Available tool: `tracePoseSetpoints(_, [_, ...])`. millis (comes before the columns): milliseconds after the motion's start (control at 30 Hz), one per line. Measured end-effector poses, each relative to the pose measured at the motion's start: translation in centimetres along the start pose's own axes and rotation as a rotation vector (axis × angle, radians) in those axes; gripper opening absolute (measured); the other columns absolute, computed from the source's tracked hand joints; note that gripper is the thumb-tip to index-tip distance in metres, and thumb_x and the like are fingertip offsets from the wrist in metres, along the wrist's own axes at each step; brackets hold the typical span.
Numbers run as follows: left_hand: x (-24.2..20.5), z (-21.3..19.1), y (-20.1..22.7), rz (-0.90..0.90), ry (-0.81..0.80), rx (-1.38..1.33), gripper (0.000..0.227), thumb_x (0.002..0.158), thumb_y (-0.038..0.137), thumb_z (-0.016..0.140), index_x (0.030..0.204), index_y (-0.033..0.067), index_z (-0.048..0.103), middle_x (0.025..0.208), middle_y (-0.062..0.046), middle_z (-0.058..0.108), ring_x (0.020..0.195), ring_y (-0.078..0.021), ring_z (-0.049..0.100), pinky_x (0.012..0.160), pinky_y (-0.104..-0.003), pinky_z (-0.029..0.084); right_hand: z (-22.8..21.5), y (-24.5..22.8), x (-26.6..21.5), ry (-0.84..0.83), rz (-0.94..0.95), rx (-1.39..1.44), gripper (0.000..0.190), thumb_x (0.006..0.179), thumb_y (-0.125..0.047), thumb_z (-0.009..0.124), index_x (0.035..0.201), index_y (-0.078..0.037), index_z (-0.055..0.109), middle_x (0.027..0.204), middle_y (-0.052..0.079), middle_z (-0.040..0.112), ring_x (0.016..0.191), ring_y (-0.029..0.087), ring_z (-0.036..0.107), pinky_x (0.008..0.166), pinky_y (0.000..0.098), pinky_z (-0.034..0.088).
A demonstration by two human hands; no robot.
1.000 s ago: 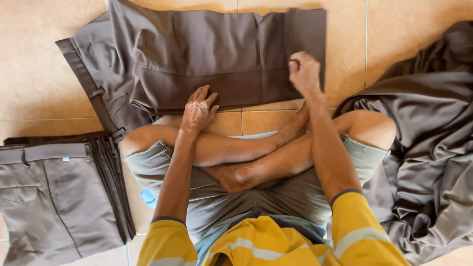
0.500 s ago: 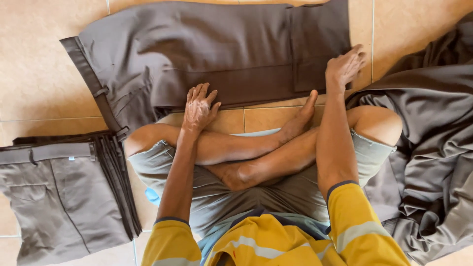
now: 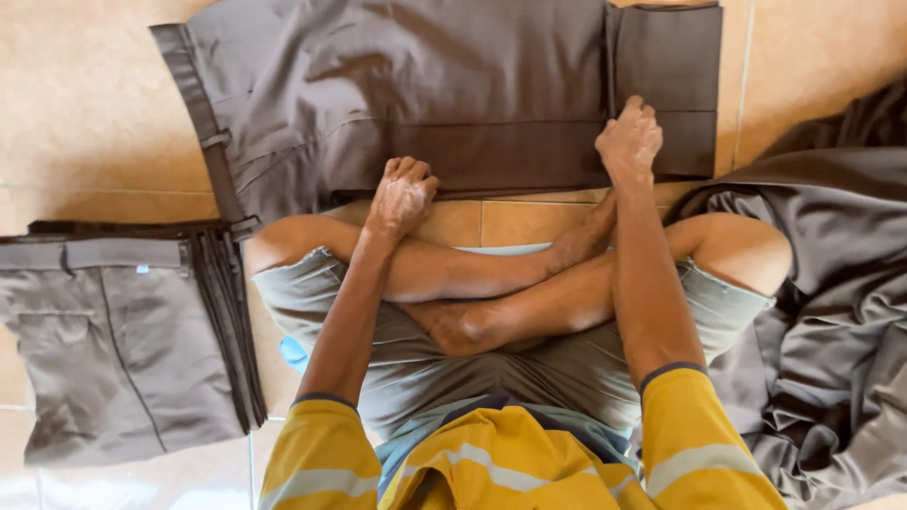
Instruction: Folding brown pants while sitting on the floor and stacking them.
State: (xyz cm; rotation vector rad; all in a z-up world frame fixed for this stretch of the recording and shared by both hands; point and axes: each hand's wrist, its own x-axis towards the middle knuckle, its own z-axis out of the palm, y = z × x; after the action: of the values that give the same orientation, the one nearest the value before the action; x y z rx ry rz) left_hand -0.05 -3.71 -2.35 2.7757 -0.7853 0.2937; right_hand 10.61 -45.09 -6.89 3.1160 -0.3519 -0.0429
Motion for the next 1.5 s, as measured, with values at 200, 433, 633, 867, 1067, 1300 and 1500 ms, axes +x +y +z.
tracePoseSetpoints(200, [0.0, -1.8, 2.4, 0.097, 0.148, -0.121, 0.013, 0.085, 0.027, 0.067, 0.074, 0.0221, 0.063, 0.082, 0.001, 0.062, 0.084, -0.0171, 0.061, 0.085, -0.035, 0.045, 0.3, 0.3, 0.5, -0.019, -0.042, -0.017, 0.049, 0.091, -0.027, 0.077, 0.125, -0.004, 0.050, 0.105, 0.018, 0.063, 0.086, 0.039, 0.073, 0.074, 0.0494, 0.060])
tracePoseSetpoints(433, [-0.2, -4.1, 0.5, -0.421, 0.167, -0.107, 0.048, 0.087, 0.040, 0.078, 0.125, 0.0124, 0.067, 0.139, -0.018, 0.048, 0.126, -0.0402, 0.050, 0.103, -0.054, 0.041, -2.3, -0.2, -0.9, 0.056, -0.083, 0.138, 0.033, 0.091, -0.015, 0.076, 0.112, -0.005, 0.052, 0.098, 0.020, 0.059, 0.085, 0.046, 0.071, 0.077, 0.0534, 0.057])
tracePoseSetpoints(633, [-0.9, -2.6, -2.2, -0.574, -0.151, -0.268, 0.088, 0.075, 0.033, 0.091, 0.152, 0.0097, 0.053, 0.161, -0.032, 0.028, 0.148, -0.0525, 0.030, 0.117, -0.069, 0.027, -0.9, 1.3, 0.1, 0.035, -0.012, 0.216, 0.017, 0.090, -0.022, 0.076, 0.098, -0.018, 0.061, 0.091, 0.015, 0.066, 0.088, 0.042, 0.074, 0.079, 0.0500, 0.057])
tracePoseSetpoints(867, [1.0, -2.0, 0.7, -0.442, 0.158, -0.308, 0.042, 0.088, 0.021, 0.079, 0.129, 0.0138, 0.068, 0.137, -0.015, 0.058, 0.126, -0.0389, 0.059, 0.106, -0.057, 0.046, -5.3, -2.8, -0.8, 0.338, -0.273, 0.531, 0.014, 0.085, -0.007, 0.074, 0.097, -0.011, 0.068, 0.084, 0.018, 0.070, 0.081, 0.042, 0.071, 0.073, 0.0548, 0.057])
tracePoseSetpoints(1067, [1.2, -0.5, 0.0, -0.900, 0.046, -1.098, 0.042, 0.103, 0.042, 0.063, 0.129, 0.0081, 0.065, 0.109, -0.019, 0.075, 0.093, -0.0279, 0.077, 0.076, -0.035, 0.067, -14.0, -14.4, -8.9, 0.057, -0.783, 1.011, 0.027, 0.089, -0.004, 0.066, 0.115, -0.010, 0.071, 0.088, 0.017, 0.073, 0.087, 0.038, 0.073, 0.076, 0.0470, 0.059])
tracePoseSetpoints(1300, [0.8, 0.3, -0.9, -0.939, 0.103, -1.012, 0.048, 0.091, 0.026, 0.081, 0.128, 0.0014, 0.063, 0.099, -0.018, 0.076, 0.076, -0.0238, 0.076, 0.068, -0.032, 0.066, -11.1, -8.0, -2.1, 0.346, -0.036, 0.359, 0.036, 0.098, -0.025, 0.061, 0.082, 0.005, 0.073, 0.072, 0.032, 0.070, 0.075, 0.050, 0.071, 0.071, 0.0599, 0.055])
tracePoseSetpoints(1500, [0.3, 1.4, -0.9, -0.890, 0.133, -0.933, 0.042, 0.089, 0.018, 0.080, 0.126, 0.0070, 0.064, 0.095, -0.012, 0.078, 0.069, -0.0199, 0.076, 0.057, -0.031, 0.063, 5.5, 1.4, 3.4, -0.002, 0.160, 0.624, 0.045, 0.094, -0.061, 0.070, 0.102, -0.017, 0.073, 0.094, 0.010, 0.074, 0.097, 0.040, 0.071, 0.077, 0.0533, 0.055])
